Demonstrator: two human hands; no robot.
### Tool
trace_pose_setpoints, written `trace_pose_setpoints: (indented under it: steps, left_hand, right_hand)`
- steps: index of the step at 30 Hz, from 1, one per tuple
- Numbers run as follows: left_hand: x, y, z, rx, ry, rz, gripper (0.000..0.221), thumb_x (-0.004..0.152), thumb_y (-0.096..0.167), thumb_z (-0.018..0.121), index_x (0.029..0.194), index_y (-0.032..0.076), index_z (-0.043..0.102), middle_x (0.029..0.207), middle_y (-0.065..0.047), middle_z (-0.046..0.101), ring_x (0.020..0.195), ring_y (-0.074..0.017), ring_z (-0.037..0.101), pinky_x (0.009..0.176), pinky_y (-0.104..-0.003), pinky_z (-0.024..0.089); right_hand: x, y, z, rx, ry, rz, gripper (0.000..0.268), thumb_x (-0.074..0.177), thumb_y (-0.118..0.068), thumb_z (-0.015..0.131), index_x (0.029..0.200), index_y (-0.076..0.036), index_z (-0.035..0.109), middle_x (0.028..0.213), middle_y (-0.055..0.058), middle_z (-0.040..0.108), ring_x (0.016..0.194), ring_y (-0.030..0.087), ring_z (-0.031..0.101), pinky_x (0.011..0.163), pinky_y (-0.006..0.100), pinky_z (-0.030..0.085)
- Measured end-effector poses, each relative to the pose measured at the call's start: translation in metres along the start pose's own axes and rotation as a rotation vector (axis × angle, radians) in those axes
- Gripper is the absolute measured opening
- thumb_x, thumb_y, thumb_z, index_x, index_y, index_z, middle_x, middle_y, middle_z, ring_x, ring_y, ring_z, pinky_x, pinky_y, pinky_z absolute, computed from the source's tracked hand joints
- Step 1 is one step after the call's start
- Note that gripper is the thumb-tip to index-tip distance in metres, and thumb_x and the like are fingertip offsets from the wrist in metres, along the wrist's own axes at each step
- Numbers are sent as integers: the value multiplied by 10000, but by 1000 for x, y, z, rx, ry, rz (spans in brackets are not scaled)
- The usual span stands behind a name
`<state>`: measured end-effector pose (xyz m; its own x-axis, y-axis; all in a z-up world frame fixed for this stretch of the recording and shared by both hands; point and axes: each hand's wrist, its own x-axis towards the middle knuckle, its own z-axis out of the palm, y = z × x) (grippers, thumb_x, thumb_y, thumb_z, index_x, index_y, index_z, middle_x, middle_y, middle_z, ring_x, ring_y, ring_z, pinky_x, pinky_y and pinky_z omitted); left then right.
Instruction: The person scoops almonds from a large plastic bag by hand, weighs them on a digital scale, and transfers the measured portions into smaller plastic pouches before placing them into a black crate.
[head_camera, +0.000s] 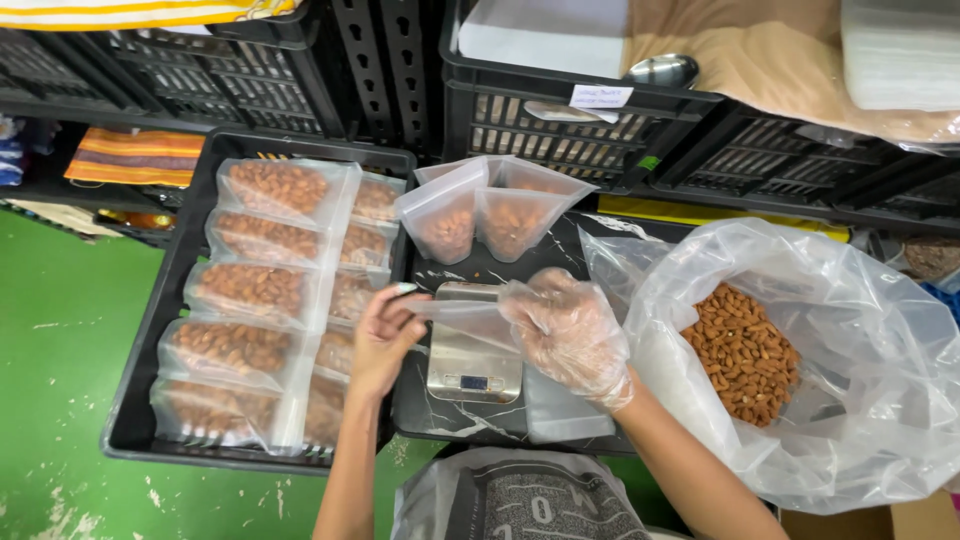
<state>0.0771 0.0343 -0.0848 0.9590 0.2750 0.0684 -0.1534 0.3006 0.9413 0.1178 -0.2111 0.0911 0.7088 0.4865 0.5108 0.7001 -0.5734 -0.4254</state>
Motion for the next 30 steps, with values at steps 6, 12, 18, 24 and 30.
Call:
trace_pose_setpoints:
  steps: [6,12,18,24,30]
  left_hand:
    - [-19,-48,10,-143,-261,-92,1038,484,-62,1009,1412,82,565,1290,-123,716,1218,-216,625,1126,-433,444]
    - [-19,-43,33,48,31,86,803,676,263,987,1324,-18,604,1224,-182,688,1122,-228,660,1045,-461,518]
    - [-23,66,72,-439,590,-485,729,800,153,848,1416,-18,498,1229,-243,627,1041,-387,676,854,-532,589]
    - [59,123,27,-364,848,-419,1107,813,376,845,1582,-57,176,1568,-379,276,1468,-466,365,1201,-597,318]
    - [157,7,-52,-570,914,-284,752,776,193,925,1367,-52,530,1192,-235,631,1030,-341,691,824,-477,617]
  right_hand:
    - [80,-66,-38,212,-28,-115,199,846,-67,650,822,-239,746,664,4,636,658,270,656,621,381,573]
    - [123,-68,4,391,-81,39,134,917,-143,711,1004,-222,774,775,16,730,664,161,674,645,289,593]
    - [107,-44,50,454,-125,286,311,913,-218,683,1214,-288,723,937,7,798,846,150,745,754,318,606]
    - [88,-23,80,430,-126,401,243,917,-266,677,1137,-321,765,941,31,801,859,170,748,761,310,601]
    - [82,-20,92,441,-162,483,190,938,-338,689,1069,-258,801,882,76,801,796,183,735,721,335,612]
